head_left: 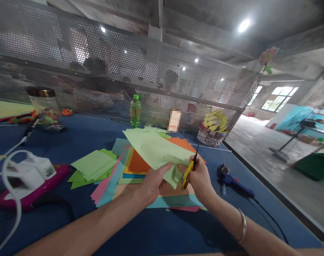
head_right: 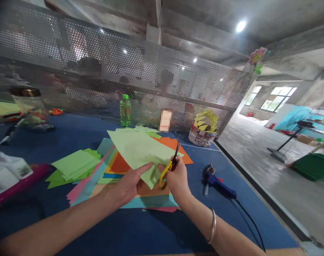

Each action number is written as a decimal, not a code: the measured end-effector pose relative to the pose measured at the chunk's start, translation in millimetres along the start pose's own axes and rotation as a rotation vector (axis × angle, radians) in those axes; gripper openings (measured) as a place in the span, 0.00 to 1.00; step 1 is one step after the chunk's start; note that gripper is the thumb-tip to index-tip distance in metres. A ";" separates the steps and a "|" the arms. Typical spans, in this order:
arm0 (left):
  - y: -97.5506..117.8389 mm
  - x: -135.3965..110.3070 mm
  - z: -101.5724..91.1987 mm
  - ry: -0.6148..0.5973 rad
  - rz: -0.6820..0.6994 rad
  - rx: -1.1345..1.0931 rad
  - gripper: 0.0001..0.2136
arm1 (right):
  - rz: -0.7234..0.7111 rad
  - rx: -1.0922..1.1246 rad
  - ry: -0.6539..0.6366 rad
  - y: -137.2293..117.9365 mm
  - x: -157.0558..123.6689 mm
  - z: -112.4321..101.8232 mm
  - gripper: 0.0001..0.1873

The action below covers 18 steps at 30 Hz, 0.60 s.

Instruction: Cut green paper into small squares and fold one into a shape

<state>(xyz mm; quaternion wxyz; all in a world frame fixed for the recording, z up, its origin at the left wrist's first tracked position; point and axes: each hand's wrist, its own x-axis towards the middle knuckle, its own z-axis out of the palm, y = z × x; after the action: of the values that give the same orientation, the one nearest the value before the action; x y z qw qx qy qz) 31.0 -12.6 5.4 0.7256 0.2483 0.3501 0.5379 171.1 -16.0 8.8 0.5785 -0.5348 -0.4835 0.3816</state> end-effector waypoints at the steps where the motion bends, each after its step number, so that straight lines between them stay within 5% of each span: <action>1: 0.7 0.0 -0.2 0.012 0.022 0.000 0.14 | -0.008 0.002 -0.008 1.9 -1.9 1.9 0.25; 10: 8.9 10.1 -10.5 -0.035 0.040 0.036 0.16 | 0.061 -0.009 -0.147 -8.6 -7.0 -1.8 0.23; 18: 34.7 19.5 -21.4 0.111 -0.017 0.138 0.13 | 0.363 -0.250 -0.722 -38.3 -23.0 -66.5 0.30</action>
<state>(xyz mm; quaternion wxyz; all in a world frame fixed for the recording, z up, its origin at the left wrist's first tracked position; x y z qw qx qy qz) -3.1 16.0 12.8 0.6907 0.2646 0.4281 0.5193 227.0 -59.8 45.8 0.2260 -0.5092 -0.5955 0.5788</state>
